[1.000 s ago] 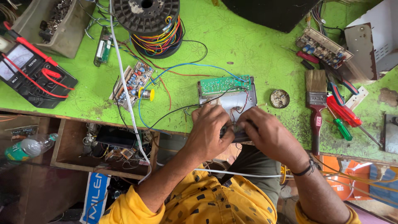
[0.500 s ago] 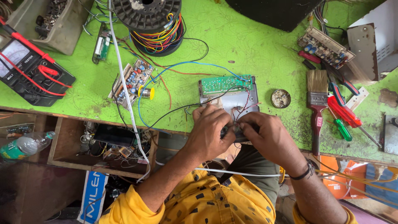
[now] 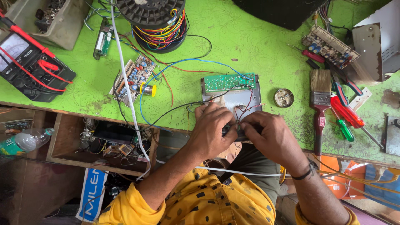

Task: The person solders wires to a circuit board inside a small metal enclosure. They repeatedly heat joints with a soldering iron, feed solder, and reposition wires while holding the board steady.

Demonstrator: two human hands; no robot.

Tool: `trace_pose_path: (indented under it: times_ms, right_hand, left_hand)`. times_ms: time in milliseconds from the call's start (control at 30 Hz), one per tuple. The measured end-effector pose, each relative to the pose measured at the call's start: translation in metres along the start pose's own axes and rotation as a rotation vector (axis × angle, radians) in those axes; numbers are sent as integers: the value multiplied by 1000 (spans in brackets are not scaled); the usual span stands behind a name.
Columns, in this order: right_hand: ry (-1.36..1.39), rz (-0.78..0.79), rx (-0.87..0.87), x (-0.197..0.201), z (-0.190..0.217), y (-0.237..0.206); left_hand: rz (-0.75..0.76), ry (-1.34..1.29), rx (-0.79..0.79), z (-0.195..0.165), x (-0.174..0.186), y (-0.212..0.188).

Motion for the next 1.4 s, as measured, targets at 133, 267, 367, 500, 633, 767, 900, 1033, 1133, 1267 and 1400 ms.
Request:
trace_pose_path:
  times_ms: [133, 267, 367, 500, 633, 767, 900, 1033, 1133, 1267, 1400]
  right_hand:
    - [-44, -93, 89, -3, 3, -4]
    - [-65, -133, 87, -6, 1, -6]
    - [-65, -157, 75, -7, -2, -6]
    - [-45, -168, 88, -9, -6, -7]
    - [-99, -205, 187, -11, -5, -6]
    - [-52, -134, 132, -8, -7, -4]
    - [-41, -66, 21, 8, -6, -5]
    - [-523, -18, 593, 8, 30, -6]
    - [-745, 75, 674, 4, 37, -3]
    - [-869, 182, 695, 1, 30, 8]
    - [-815, 168, 683, -3, 15, 12]
  left_hand:
    - [7, -6, -10, -1, 0, 0]
    - [-10, -3, -20, -2, 0, -1]
    - [-12, -11, -23, -2, 0, -1]
    - [-13, -14, -19, -2, 1, -1]
    - [-10, -2, -14, -1, -1, -2]
    - [-19, -1, -16, -1, -2, -2]
    - [13, -32, 21, 2, -2, -1]
    - [1, -41, 15, 3, -2, -2]
    - [21, -33, 33, 5, -5, -2]
    - [-8, -28, 25, 6, -5, -3]
    - [-18, -30, 15, 6, -6, -1]
Point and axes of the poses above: each hand's wrist, its own y-axis towards the middle knuckle, its own x-axis out of the back of the hand, z = x × y, the point moved 5 cm from there along y, towards the middle knuckle, and after that the axes turned 1 degree about x, right-handed, at the moved point
